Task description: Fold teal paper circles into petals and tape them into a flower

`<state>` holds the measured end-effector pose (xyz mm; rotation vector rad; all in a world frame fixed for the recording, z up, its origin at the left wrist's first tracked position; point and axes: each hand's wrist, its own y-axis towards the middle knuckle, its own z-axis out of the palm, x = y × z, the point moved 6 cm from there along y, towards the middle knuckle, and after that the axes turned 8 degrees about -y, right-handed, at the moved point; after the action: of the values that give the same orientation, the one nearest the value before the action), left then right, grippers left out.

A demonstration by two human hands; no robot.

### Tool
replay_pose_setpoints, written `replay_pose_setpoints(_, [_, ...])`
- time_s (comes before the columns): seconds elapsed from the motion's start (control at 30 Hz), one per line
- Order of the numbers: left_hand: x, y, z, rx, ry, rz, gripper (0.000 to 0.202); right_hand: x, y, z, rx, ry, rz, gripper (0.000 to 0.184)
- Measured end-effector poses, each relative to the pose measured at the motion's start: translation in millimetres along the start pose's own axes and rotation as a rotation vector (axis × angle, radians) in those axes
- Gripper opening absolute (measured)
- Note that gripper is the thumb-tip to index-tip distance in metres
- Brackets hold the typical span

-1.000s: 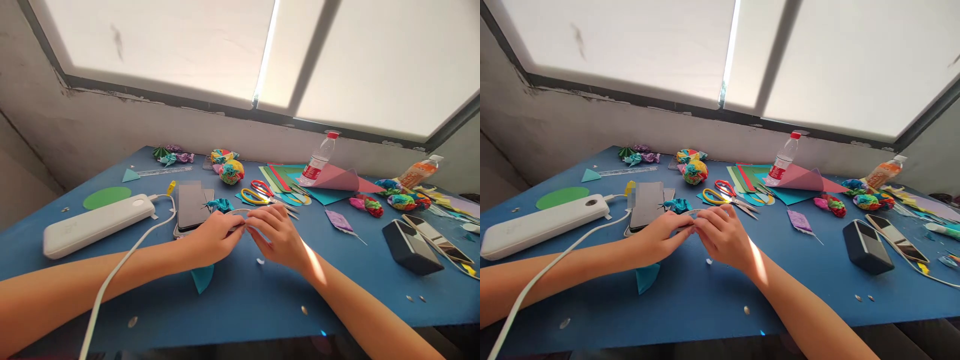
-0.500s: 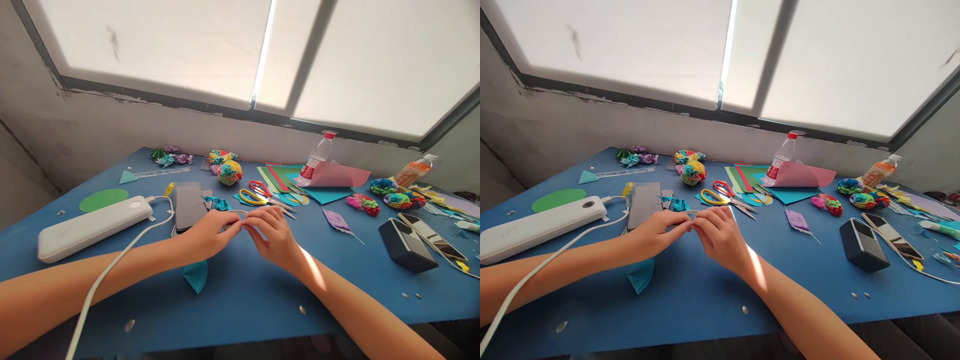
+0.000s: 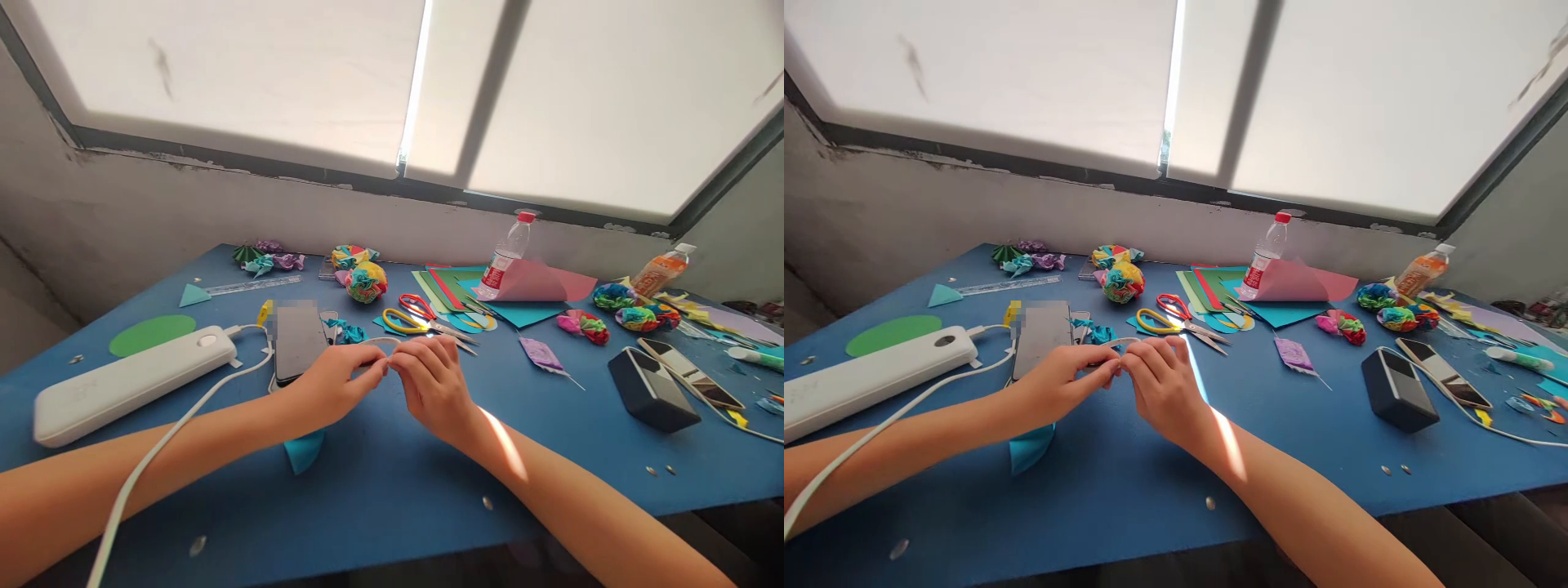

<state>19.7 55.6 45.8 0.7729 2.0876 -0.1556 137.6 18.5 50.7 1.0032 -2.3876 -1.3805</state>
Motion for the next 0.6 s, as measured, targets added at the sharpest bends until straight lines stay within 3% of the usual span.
replay_pose_setpoints(0.17, [2.5,-0.8,1.3,-0.021,-0.072,-0.018,0.031,2.7,0.9,1.9,0.017,-0.099,-0.002,0.017])
replay_pose_setpoints(0.6, [10.9,-1.0,12.3,-0.027,-0.266,-0.115,0.029,1.9,5.2,2.0,0.024,-0.075,-0.1,0.018])
